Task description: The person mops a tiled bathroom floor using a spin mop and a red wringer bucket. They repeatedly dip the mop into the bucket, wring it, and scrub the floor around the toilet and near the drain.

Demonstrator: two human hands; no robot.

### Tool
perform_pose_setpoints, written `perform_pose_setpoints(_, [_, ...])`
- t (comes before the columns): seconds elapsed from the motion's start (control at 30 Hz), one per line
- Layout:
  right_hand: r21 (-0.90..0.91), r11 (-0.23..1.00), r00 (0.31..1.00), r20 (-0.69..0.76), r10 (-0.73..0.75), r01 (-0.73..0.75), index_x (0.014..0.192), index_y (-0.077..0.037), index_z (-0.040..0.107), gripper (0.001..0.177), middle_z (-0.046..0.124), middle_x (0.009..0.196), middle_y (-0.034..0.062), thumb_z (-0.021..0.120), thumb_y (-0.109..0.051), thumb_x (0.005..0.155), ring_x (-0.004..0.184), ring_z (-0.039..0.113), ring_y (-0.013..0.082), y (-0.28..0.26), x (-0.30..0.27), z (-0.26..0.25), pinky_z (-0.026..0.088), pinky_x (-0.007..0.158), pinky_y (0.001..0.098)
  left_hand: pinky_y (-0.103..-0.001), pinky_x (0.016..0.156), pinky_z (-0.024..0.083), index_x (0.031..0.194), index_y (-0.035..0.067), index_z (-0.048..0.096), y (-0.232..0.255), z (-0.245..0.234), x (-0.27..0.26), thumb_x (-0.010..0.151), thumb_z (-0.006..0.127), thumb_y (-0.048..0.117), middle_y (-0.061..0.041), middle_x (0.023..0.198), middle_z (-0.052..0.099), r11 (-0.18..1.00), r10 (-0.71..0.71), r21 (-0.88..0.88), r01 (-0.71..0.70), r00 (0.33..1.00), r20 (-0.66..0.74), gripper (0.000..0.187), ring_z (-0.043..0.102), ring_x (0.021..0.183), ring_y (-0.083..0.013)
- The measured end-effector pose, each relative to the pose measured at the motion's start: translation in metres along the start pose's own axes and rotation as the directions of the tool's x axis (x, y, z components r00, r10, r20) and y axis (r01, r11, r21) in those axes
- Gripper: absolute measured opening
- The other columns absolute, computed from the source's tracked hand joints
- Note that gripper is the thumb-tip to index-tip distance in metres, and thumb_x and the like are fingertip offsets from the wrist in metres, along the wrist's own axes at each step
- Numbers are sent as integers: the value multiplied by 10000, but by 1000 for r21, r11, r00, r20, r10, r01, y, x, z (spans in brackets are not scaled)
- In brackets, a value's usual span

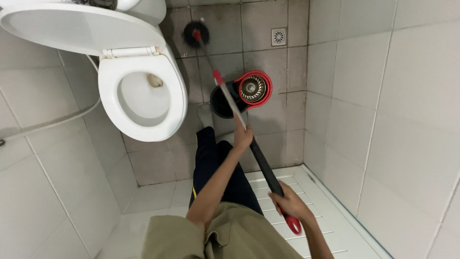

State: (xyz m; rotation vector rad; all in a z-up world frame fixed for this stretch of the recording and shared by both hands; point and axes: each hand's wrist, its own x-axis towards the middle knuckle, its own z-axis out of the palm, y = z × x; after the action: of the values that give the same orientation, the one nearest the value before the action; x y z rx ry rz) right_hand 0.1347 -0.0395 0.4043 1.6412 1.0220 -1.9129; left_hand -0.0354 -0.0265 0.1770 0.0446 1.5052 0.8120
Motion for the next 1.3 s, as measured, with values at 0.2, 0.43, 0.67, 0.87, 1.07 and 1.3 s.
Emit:
perform_pose_setpoints(0.2, [-22, 988, 987, -53, -153, 152, 968, -9, 549, 76, 563, 527, 132, 555, -69, 922, 367, 579, 245, -36, 57, 3, 472, 388, 365, -698, 1029, 442, 1620, 72, -145, -4, -7, 91, 1060, 424, 122, -377, 1629, 17, 945, 299, 145, -293, 954, -23, 800, 484, 1289, -586])
perform_pose_setpoints(0.43, [100, 995, 1000, 10, -5, 4, 918, 50, 595, 146, 556, 502, 173, 610, -95, 901, 335, 574, 278, -10, -32, -25, 472, 355, 390, -619, 1197, 251, 1616, 116, -184, -15, 24, -12, 1039, 487, 205, -280, 1668, -21, 983, 64, 169, -68, 997, 32, 890, 202, 1522, -435])
perform_pose_setpoints(0.67, [143, 988, 997, 59, 51, -59, 983, 52, 622, 154, 587, 562, 198, 637, -86, 919, 350, 606, 308, 26, -61, -34, 520, 356, 403, -646, 1066, 455, 1601, 167, -239, 26, 28, -92, 1078, 349, 168, -377, 1616, 124, 998, -51, 40, 48, 994, 92, 787, 661, 1129, -441])
perform_pose_setpoints(0.87, [13, 999, 999, 4, -48, 48, 1039, 36, 573, 147, 590, 572, 154, 576, -64, 931, 383, 612, 279, 2, -1, -3, 496, 396, 368, -497, 751, 624, 1623, 202, -191, -24, 9, 15, 1074, 349, 123, -417, 1466, 379, 976, 219, 0, -219, 975, 29, 775, 728, 778, -321])
perform_pose_setpoints(1.07, [-137, 971, 980, 10, -199, 198, 1046, 7, 551, 168, 603, 526, 159, 618, -87, 923, 392, 606, 261, -30, 72, 21, 467, 392, 363, -559, 1269, 135, 1622, 2, -39, 1, -22, 62, 1107, 401, 272, -311, 1651, 40, 964, 209, -120, -239, 953, -218, 729, 137, 1543, -418])
perform_pose_setpoints(1.3, [-467, 856, 974, 61, -220, 223, 1135, 0, 549, 364, 704, 818, 285, 657, -263, 909, 719, 727, 388, -75, 137, 27, 548, 631, 490, -304, 641, 679, 1638, 202, 53, -42, -91, 173, 1126, 380, 351, -160, 1109, 598, 979, 49, -164, -121, 921, -385, 625, 651, 846, -187])
